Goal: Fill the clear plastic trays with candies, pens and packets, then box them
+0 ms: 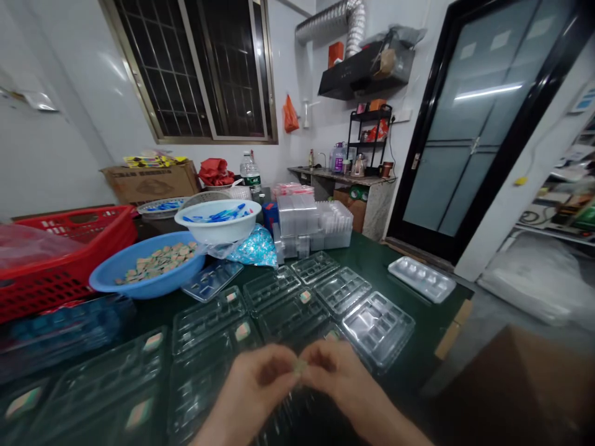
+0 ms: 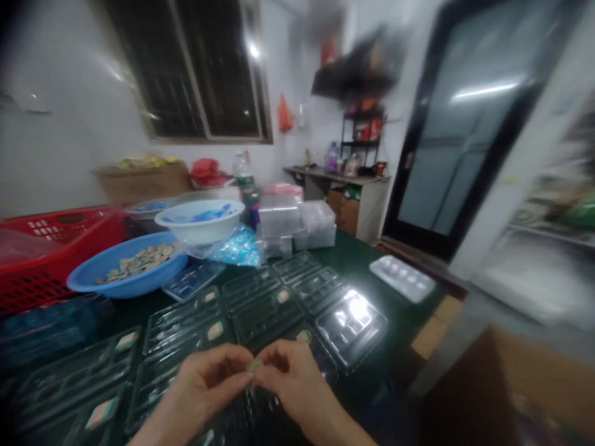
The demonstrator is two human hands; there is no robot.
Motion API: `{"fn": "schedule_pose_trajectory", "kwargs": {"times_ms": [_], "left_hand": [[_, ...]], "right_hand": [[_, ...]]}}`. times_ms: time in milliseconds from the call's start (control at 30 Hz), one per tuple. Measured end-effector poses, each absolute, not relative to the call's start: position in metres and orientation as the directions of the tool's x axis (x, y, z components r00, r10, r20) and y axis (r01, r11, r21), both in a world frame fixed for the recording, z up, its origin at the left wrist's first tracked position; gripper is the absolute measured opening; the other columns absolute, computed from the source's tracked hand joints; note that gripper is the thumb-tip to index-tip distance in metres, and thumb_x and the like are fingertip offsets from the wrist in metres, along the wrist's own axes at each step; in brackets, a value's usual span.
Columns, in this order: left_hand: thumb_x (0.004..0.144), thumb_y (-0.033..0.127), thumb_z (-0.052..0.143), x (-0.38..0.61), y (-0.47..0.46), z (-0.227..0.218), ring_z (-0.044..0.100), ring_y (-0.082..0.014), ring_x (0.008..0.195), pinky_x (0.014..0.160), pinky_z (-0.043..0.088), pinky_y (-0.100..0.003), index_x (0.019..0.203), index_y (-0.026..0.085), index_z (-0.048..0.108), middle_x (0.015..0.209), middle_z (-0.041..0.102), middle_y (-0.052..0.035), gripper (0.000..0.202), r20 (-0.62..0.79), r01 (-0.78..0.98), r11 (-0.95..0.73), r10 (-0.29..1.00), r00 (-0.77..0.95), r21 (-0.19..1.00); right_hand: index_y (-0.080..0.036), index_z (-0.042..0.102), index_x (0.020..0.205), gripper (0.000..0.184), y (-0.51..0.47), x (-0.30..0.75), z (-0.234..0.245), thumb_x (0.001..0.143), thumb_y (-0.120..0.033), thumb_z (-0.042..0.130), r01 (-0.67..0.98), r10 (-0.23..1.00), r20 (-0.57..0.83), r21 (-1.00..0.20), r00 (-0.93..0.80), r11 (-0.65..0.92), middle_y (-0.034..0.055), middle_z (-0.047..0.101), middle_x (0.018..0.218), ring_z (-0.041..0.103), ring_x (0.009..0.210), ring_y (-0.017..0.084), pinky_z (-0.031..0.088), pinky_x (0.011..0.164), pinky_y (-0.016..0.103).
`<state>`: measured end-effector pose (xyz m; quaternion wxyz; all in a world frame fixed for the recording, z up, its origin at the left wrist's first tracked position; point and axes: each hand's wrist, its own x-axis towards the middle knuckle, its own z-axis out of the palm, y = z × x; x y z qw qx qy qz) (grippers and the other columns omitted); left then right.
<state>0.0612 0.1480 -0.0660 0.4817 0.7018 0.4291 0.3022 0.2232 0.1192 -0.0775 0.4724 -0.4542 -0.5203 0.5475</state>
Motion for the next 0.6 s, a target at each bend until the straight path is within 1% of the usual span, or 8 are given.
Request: {"fn": "schedule_pose_trajectory", "kwargs": {"times_ms": [67,133,200,233,300,400,500,600], "left_hand": [[0.07,0.03,0.063,0.061,0.166,-0.057,0.054,-0.0137,0.062,0.058,0.041,-0.023,0.076,0.015,0.065,0.067,0.063,-0.003,0.016,0.011,0.312,-0.182,0.877,0.48,0.932],[0.069,0.033,0.064,0.061,0.189,-0.051,0.055,-0.0142,0.062,0.058,0.041,-0.023,0.075,0.014,0.065,0.068,0.064,-0.0035,0.019,0.001,0.302,-0.156,0.89,0.455,0.941],[0.066,0.035,0.066,0.061,0.221,-0.05,0.056,-0.0144,0.063,0.057,0.041,-0.023,0.075,0.014,0.065,0.07,0.065,-0.0037,0.023,0.013,0.31,-0.129,0.936,0.353,0.942],[0.064,0.036,0.068,0.062,0.24,-0.051,0.056,-0.0143,0.062,0.054,0.041,-0.022,0.076,0.014,0.065,0.07,0.065,-0.0034,0.025,0.029,0.34,-0.119,0.965,0.259,0.933],[0.066,0.034,0.066,0.064,0.28,-0.057,0.057,-0.014,0.063,0.053,0.041,-0.022,0.078,0.013,0.064,0.072,0.065,-0.004,0.024,0.046,0.369,-0.103,0.986,0.16,0.924],[0.072,0.03,0.063,0.072,0.337,-0.073,0.057,-0.0132,0.063,0.058,0.045,-0.025,0.081,0.01,0.061,0.072,0.063,-0.0035,0.022,0.062,0.429,-0.081,0.996,0.059,0.9],[0.079,0.029,0.056,0.083,0.376,-0.09,0.057,-0.0128,0.066,0.062,0.048,-0.029,0.079,0.01,0.059,0.075,0.061,-0.002,0.019,0.074,0.533,-0.069,0.997,0.012,0.843],[0.081,0.031,0.054,0.091,0.395,-0.102,0.058,-0.0142,0.072,0.065,0.048,-0.032,0.084,0.011,0.059,0.082,0.061,-0.0033,0.021,0.106,0.652,-0.075,0.994,-0.008,0.755]], "right_hand": [[-0.011,0.064,0.077,0.018,0.132,0.224,-0.074,0.07,-0.028,0.065,-0.062,0.992,-0.008,-0.998,-0.123,-0.016,0.0006,0.058,0.067,0.051,0.065,0.012,0.037,0.059,0.021],[-0.012,0.064,0.085,0.021,0.142,0.225,-0.072,0.072,-0.028,0.064,-0.109,0.994,0.011,-0.994,-0.106,0.0,0.0009,0.058,0.07,0.053,0.067,0.013,0.039,0.061,0.022],[-0.013,0.061,0.095,0.027,0.148,0.228,-0.074,0.073,-0.03,0.062,-0.146,0.996,0.041,-0.989,-0.083,0.028,0.0014,0.058,0.074,0.054,0.07,0.014,0.041,0.063,0.024],[-0.014,0.06,0.098,0.03,0.148,0.23,-0.077,0.074,-0.031,0.061,-0.144,0.996,0.053,-0.989,-0.069,0.043,0.0019,0.058,0.076,0.055,0.071,0.014,0.041,0.064,0.024],[-0.013,0.06,0.098,0.031,0.145,0.235,-0.085,0.074,-0.034,0.061,-0.11,0.996,0.07,-0.992,-0.05,0.065,0.0036,0.058,0.08,0.054,0.074,0.016,0.042,0.067,0.026],[-0.014,0.06,0.095,0.031,0.133,0.246,-0.101,0.075,-0.036,0.06,-0.041,0.997,0.061,-0.997,-0.056,0.059,0.0042,0.058,0.082,0.053,0.077,0.016,0.042,0.07,0.026],[-0.015,0.06,0.093,0.03,0.121,0.26,-0.111,0.075,-0.039,0.059,0.026,0.994,-0.012,-1.0,-0.104,-0.01,0.003,0.057,0.077,0.053,0.071,0.015,0.041,0.065,0.025],[-0.016,0.061,0.09,0.032,0.113,0.273,-0.116,0.074,-0.042,0.059,0.052,0.988,-0.07,-0.997,-0.137,-0.064,0.0027,0.057,0.075,0.052,0.069,0.014,0.041,0.064,0.024]]}}
